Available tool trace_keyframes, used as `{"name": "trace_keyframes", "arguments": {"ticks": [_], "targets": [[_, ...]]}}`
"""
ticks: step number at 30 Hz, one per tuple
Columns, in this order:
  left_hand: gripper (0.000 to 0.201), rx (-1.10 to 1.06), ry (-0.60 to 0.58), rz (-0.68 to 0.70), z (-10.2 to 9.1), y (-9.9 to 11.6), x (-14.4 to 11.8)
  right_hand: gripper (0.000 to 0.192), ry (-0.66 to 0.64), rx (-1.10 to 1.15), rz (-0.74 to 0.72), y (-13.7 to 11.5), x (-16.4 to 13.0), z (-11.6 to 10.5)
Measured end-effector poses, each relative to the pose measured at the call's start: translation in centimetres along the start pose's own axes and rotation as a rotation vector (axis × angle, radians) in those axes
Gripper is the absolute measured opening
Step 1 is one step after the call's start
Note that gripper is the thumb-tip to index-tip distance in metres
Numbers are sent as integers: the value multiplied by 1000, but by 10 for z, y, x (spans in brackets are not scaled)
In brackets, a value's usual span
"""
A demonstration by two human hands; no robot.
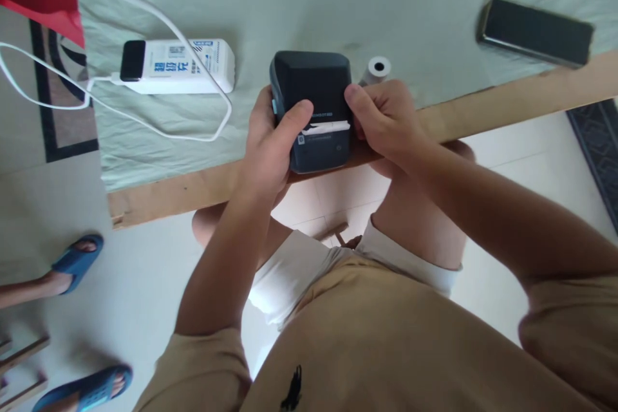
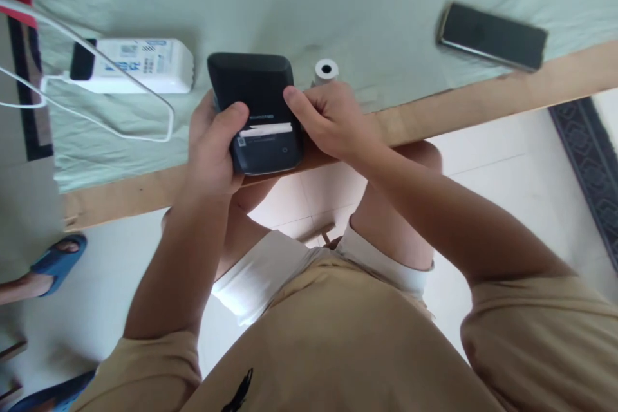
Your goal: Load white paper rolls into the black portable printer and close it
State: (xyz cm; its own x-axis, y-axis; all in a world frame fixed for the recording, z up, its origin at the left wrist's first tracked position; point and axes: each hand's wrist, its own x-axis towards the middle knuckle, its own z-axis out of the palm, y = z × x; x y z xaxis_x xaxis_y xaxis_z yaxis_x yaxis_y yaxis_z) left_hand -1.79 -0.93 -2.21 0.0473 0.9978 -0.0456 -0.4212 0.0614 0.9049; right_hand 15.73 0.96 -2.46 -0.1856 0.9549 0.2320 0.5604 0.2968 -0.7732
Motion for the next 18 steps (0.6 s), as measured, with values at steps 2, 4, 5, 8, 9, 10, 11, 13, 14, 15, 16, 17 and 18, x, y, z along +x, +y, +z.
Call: {"name": "trace_keyframes", "arguments": {"ticks": [2,4,5,8,9,10,11,13,14,15,16,17,18], "targets": [[23,-12,-7,-6,-1,0,0,71,-10,-2,29,-3,1,-1],[23,-9,-39,21,-1,0,0,66,-46,-11,59,-6,2,-3],[22,-1,-55,36,-1,0,0,65,-67,-16,70,-8,2,-4],[17,48,-63,66,1,0,0,62,-99,-7,75,-13,3,-8],[20,66,-55,81,1,0,1,62,-101,5,68,-14,2,-9],[25,84,-50,99,1,0,2,61,-96,18,61,-15,2,-10],[32,101,-58,115,0,0,4,60,-99,29,55,-16,2,-11],[38,137,-73,114,-3,-1,8,59,-112,30,60,-17,1,-13],[38,155,-89,94,-4,-1,10,59,-121,27,63,-17,1,-14],[38,167,-95,89,-5,0,11,59,-136,26,62,-16,1,-15],[37,173,-89,84,-5,0,11,59,-153,28,55,-15,1,-16],[34,169,-63,79,-5,1,10,58,-172,33,41,-13,1,-17],[31,159,-30,72,-3,2,9,56,-182,41,19,-11,1,-18]]}}
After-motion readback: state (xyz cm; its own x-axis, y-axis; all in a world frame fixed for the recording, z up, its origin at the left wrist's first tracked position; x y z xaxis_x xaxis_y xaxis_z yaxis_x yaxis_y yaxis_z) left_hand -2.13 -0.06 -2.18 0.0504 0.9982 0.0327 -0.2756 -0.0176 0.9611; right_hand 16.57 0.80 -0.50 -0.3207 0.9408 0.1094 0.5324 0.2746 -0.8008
